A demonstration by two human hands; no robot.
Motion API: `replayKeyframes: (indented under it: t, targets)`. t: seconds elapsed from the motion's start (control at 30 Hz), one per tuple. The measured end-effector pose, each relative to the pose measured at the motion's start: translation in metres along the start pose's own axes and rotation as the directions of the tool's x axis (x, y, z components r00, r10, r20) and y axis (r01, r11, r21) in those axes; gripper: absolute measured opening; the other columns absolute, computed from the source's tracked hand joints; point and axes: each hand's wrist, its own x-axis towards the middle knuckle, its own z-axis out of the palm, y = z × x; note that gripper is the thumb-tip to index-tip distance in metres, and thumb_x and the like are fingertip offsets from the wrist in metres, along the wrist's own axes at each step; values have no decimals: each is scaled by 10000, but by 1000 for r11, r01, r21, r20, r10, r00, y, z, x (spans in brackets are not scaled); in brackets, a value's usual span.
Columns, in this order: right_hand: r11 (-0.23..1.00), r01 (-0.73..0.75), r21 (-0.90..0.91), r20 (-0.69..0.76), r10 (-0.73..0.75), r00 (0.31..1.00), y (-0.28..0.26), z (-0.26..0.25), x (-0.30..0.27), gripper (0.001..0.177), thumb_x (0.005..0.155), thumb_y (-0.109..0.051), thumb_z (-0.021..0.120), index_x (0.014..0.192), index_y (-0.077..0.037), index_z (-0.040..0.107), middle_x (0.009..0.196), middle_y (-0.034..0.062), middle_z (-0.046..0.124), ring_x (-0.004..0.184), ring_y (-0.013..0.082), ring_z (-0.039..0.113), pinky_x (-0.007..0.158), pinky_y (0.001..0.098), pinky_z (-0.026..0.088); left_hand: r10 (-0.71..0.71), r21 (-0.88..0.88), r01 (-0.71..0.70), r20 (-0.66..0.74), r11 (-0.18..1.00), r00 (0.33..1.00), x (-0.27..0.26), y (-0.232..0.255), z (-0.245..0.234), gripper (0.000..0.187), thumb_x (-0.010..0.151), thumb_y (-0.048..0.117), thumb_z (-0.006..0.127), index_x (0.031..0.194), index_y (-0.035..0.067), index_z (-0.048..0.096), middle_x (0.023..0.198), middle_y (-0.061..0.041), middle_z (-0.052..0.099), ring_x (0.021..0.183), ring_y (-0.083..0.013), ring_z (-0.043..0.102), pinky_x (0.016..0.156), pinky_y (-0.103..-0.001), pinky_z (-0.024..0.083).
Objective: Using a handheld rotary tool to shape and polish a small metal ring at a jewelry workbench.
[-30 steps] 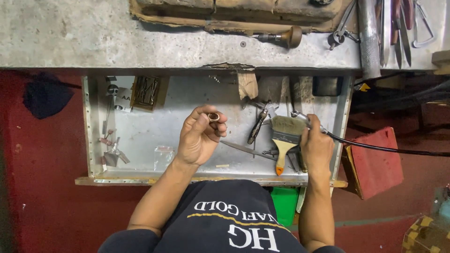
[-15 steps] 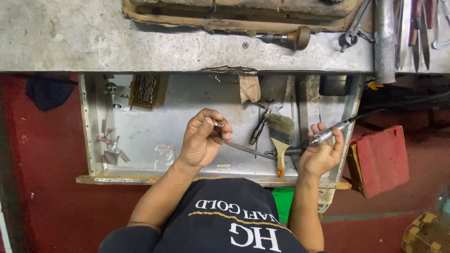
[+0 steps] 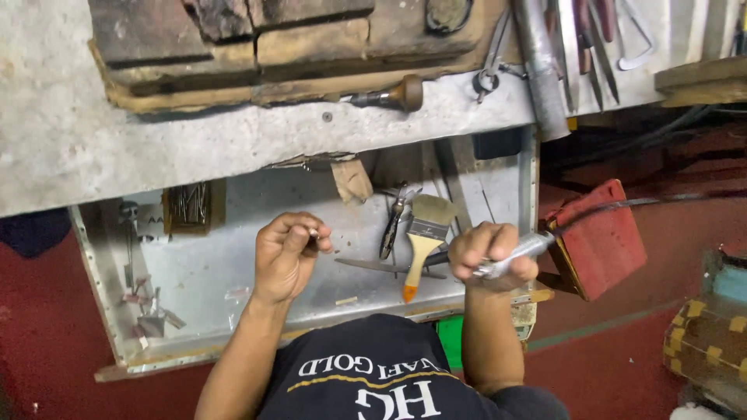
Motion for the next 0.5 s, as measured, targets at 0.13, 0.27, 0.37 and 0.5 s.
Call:
replayKeyframes:
  t: [0.13,0.27,0.37,0.5]
  targets:
    - [897,224,-380,165,-173,971,-27,50,84,262,912,-266,624,931,-32,740,927,359,719,816,473,779,739,518,695,31,56,-31,-2,998,1000,-5,8,2,197,1022,60,613,1118,-112,628,918,-281,754,779,-284,796,736,-403,692]
    - [241,490,-838,441,-231,867,-71,73,179,254,971,-228,650,883,1,713,779,175,706,573,230,622,569,329,474,7,108,-5,-21,994,1000,-10,16,4,205,1012,64,642,1167,-70,655,945,-249,752,800,-285,780,744,-384,681]
    - [-142,511,-848,531,-219,819,-85,95,223,230,1051,-85,728,884,69,690,756,168,669,581,217,535,542,337,340,26,159,-27,6,987,1000,-10,22,12,186,1023,103,669,1170,-9,690,1042,-198,745,873,-270,762,800,-379,672]
    - [-145,344,-928,364,-145,920,-73,114,258,278,1152,-52,816,913,74,753,741,127,689,638,195,640,557,323,468,30,194,-25,-23,981,999,-11,18,7,187,986,77,699,1140,-31,707,1031,-190,723,853,-253,731,796,-371,668]
